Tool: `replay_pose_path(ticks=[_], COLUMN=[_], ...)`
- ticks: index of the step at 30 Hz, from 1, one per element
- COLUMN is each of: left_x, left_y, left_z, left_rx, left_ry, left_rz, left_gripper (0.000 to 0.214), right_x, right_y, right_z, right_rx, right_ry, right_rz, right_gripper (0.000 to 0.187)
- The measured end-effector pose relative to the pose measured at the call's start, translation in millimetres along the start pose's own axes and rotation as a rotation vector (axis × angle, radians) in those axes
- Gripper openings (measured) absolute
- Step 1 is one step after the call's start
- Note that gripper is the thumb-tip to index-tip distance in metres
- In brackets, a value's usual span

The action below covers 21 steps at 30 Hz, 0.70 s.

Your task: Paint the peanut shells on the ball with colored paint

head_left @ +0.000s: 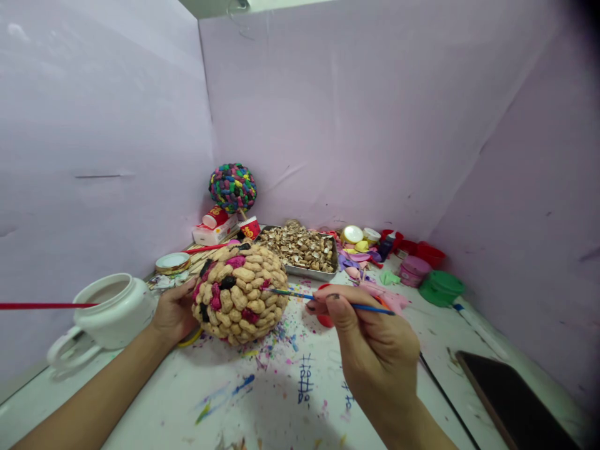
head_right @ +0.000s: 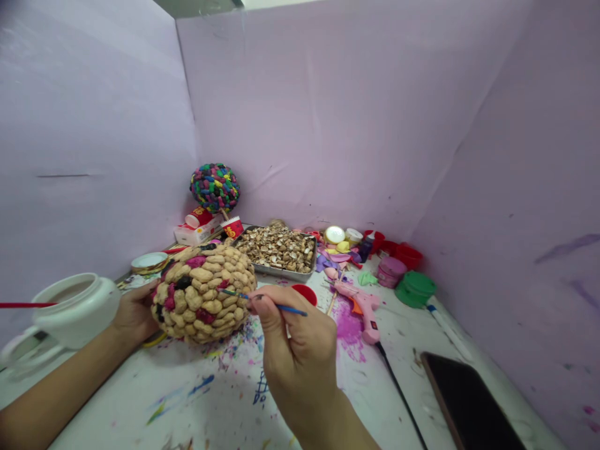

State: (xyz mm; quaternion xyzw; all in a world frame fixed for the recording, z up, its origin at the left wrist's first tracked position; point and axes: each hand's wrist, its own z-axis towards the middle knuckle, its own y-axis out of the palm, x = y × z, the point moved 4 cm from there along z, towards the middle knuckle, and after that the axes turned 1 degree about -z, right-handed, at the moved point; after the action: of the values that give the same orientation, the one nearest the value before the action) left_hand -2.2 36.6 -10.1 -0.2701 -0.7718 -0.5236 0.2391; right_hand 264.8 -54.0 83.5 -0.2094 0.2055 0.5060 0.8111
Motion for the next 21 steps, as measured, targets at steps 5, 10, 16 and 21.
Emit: replay_pose_path(ticks=[5, 10, 16, 21], left_x=[0, -1, 0, 0], left_y=[-0.8, -1.6, -7.0, -12.6], left_z=[1, 2, 7, 13], left_rx=[0.000, -0.006, 0.007, -0.016], left_ry=[0.010, 0.011, 0.007, 0.004], left_rz=[0.018, 0.011, 0.018, 0.020], left_gripper=[0.046, 0.047, 0.048, 0.037], right_x=[1, 2, 5, 10], right_y=[0, -2, -2, -3], right_z=[2, 4, 1, 3], right_rx=[0.007, 0.016, 0.008, 0.031], right_ry=[-0.008, -0.005, 0.006, 0.035], right_rz=[-0.015, -0.046, -0.041, -0.051], right_gripper=[0.020, 0.018, 0.018, 0.018])
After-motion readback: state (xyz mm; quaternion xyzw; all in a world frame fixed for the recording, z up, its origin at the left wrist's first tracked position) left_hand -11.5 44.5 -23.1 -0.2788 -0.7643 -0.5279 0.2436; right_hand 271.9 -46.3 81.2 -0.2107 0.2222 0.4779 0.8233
